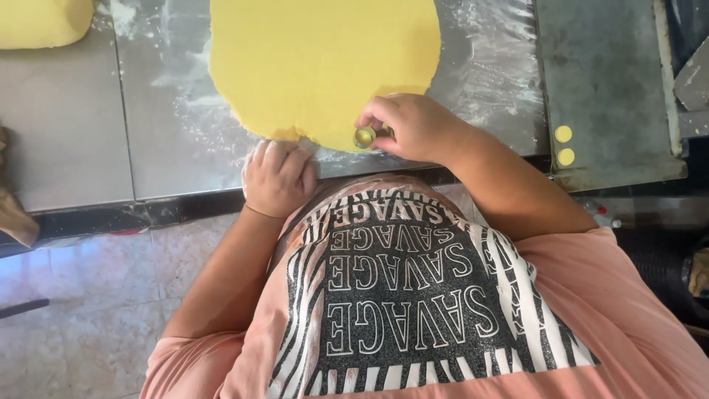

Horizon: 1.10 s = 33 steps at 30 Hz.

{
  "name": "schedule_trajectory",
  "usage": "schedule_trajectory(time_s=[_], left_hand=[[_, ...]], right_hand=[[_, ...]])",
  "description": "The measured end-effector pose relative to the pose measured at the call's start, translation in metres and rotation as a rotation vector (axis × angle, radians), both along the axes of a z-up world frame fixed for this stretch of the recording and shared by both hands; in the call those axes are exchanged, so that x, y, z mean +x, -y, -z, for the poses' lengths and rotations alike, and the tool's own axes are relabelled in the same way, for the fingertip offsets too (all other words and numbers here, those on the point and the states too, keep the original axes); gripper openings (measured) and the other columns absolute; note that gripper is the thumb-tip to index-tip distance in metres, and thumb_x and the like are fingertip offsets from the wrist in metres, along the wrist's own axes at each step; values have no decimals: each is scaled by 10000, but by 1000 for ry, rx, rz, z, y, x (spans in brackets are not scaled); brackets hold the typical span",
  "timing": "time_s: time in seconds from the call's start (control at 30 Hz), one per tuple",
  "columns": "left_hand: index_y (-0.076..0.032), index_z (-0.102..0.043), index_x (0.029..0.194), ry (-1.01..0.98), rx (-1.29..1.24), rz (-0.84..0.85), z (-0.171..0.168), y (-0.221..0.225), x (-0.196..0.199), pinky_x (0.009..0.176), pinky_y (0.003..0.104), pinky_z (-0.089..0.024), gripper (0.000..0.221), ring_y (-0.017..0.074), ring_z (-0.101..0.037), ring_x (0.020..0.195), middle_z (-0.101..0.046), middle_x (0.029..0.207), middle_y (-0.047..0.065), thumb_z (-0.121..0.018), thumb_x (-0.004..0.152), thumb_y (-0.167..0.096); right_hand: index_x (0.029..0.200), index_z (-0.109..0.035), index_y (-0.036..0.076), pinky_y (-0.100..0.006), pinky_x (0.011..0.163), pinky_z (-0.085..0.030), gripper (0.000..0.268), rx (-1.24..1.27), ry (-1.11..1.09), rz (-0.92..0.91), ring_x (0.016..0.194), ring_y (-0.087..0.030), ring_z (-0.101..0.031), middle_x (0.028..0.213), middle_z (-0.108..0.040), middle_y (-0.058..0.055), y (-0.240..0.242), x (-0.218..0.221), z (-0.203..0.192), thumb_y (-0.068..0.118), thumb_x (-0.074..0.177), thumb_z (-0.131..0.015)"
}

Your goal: Rolling out dough with a rolling pin and using a circular cutter to punch out small shapes for baking.

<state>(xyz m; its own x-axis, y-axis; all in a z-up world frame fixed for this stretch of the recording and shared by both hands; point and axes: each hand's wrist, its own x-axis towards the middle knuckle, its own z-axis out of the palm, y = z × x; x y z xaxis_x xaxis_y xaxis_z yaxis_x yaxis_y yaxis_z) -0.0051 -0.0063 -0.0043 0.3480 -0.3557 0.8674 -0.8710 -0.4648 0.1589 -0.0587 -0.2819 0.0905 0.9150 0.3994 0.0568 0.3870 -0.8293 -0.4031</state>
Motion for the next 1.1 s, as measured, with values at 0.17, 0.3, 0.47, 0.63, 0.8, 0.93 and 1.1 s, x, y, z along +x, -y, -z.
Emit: schedule_trajectory(time_s=[0.17, 0.3, 0.47, 0.63, 0.8, 0.93, 1.1], left_hand=[[-158, -675, 783, -17, 2, 11, 1, 1, 0, 577, 365, -521, 35, 260, -574, 652, -562, 842, 49, -665, 809, -137], [-155, -663, 785, -35, 13, 35, -1, 0, 0, 578, 376, -522, 37, 271, -577, 659, -562, 843, 56, -671, 814, -134], [-154, -662, 771, -63, 35, 13, 10, 0, 0, 579, 383, -534, 40, 269, -580, 658, -565, 837, 54, -671, 791, -120], [-152, -683, 781, -61, 58, 22, 8, -2, -1, 583, 385, -544, 27, 266, -588, 666, -568, 833, 54, -677, 796, -131], [-140, -684, 787, -57, 48, 39, 7, 0, -1, 577, 398, -534, 32, 279, -582, 657, -560, 828, 64, -675, 792, -110], [-132, -681, 788, -45, 36, 40, 5, -2, 2, 588, 397, -547, 29, 281, -586, 665, -559, 836, 68, -677, 790, -104], [-127, -704, 869, -34, 86, 54, -5, -7, -4, 575, 345, -493, 82, 252, -568, 693, -572, 876, 68, -643, 838, -82]], right_hand=[[1197, -561, 112, -355, 935, -564, 406, -46, 1, -27, 953, -203, -728, 958, -736, -32, 0, 2, 0, 171, 895, -825], [1262, -600, 96, -401, 985, -550, 402, -119, 44, -106, 1041, -240, -704, 1047, -716, -77, -2, 4, -3, 157, 910, -782], [1193, -690, 121, -404, 1026, -522, 290, -199, 77, -182, 1108, -242, -666, 1161, -702, -49, -3, 6, -1, 162, 913, -750], [1088, -737, 170, -349, 971, -526, 206, -287, 48, -167, 1030, -178, -642, 1068, -682, 44, -1, 12, 24, 184, 884, -762], [1044, -718, 156, -344, 907, -556, 228, -277, 126, -185, 989, -191, -646, 1039, -677, 23, -1, 12, 22, 207, 835, -793], [1159, -729, 114, -328, 865, -586, 290, -19, 6, -160, 994, -220, -690, 1070, -713, -51, 5, 9, -8, 192, 891, -808], [1215, -658, 69, -295, 782, -611, 327, 264, -136, 153, 921, -213, -694, 1067, -713, -87, 38, -22, -52, 135, 917, -777]])
